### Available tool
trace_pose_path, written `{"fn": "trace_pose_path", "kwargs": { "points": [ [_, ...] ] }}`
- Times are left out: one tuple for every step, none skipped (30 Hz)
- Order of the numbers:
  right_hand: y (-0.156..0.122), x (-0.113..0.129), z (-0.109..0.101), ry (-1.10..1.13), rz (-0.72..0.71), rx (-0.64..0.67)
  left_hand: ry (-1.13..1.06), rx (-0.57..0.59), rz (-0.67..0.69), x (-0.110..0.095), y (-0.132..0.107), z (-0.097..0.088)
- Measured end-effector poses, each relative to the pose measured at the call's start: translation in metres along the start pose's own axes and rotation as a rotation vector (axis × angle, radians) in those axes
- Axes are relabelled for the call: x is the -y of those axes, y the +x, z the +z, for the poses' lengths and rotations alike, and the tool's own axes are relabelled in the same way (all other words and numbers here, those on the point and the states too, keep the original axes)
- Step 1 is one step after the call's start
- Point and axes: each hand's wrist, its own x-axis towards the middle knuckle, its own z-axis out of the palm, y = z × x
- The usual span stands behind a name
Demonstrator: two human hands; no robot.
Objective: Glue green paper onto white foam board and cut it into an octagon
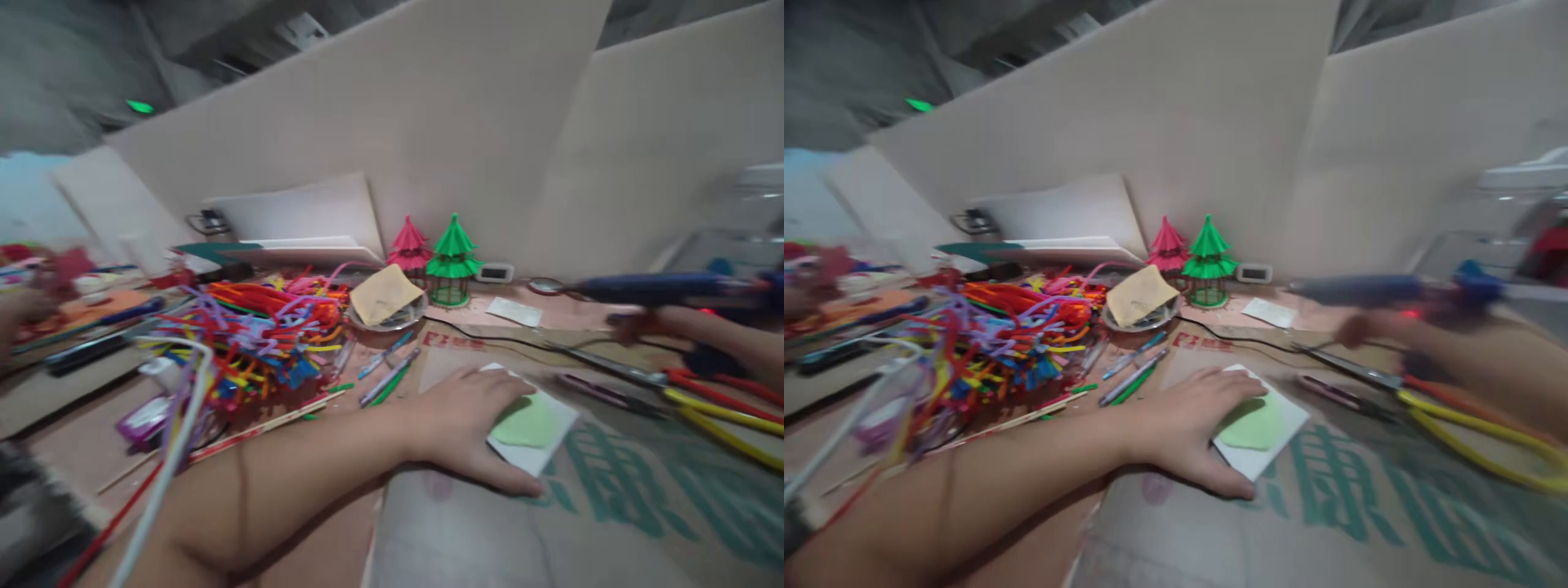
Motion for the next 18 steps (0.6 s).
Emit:
{"fn": "trace_pose_path", "kwargs": {
  "points": [
    [0.011,0.002,-0.006,0.032,0.172,0.102,-0.002,0.000,-0.014,-0.001,0.001,-0.001],
    [0.023,0.003,-0.009,0.059,0.271,0.149,-0.007,0.005,-0.041,-0.001,0.001,-0.002],
    [0.035,0.004,-0.009,0.063,0.305,0.165,-0.011,0.016,-0.060,-0.001,0.002,-0.003],
    [0.048,0.003,-0.005,0.017,0.323,0.195,-0.015,0.015,-0.077,-0.001,0.002,-0.005],
    [0.061,0.000,0.003,-0.019,0.340,0.200,-0.018,0.013,-0.093,0.000,0.002,-0.006],
    [0.073,-0.004,0.012,-0.036,0.345,0.215,-0.020,0.020,-0.102,0.001,0.002,-0.006],
    [0.084,-0.010,0.023,-0.042,0.345,0.226,-0.019,0.014,-0.112,0.001,0.002,-0.007],
    [0.092,-0.016,0.035,-0.034,0.333,0.234,-0.017,0.017,-0.119,0.001,0.002,-0.007],
    [0.099,-0.023,0.047,-0.021,0.321,0.251,-0.013,0.021,-0.124,0.001,0.002,-0.007],
    [0.103,-0.029,0.058,-0.006,0.311,0.267,-0.008,0.026,-0.130,0.000,0.002,-0.007],
    [0.106,-0.035,0.068,0.005,0.306,0.280,-0.003,0.033,-0.136,-0.001,0.002,-0.007],
    [0.107,-0.041,0.077,0.016,0.306,0.297,0.002,0.039,-0.141,-0.001,0.003,-0.008],
    [0.107,-0.046,0.084,0.024,0.312,0.316,0.005,0.046,-0.147,-0.002,0.003,-0.008],
    [0.107,-0.051,0.090,0.026,0.323,0.335,0.006,0.051,-0.152,-0.003,0.004,-0.008],
    [0.106,-0.055,0.093,0.023,0.335,0.353,0.007,0.053,-0.156,-0.003,0.004,-0.009],
    [0.105,-0.059,0.096,0.014,0.347,0.368,0.005,0.052,-0.156,-0.003,0.004,-0.009],
    [0.105,-0.062,0.096,-0.001,0.354,0.379,0.003,0.050,-0.150,-0.002,0.004,-0.009],
    [0.104,-0.065,0.095,-0.022,0.356,0.384,-0.002,0.053,-0.140,-0.001,0.004,-0.009]
  ]
}}
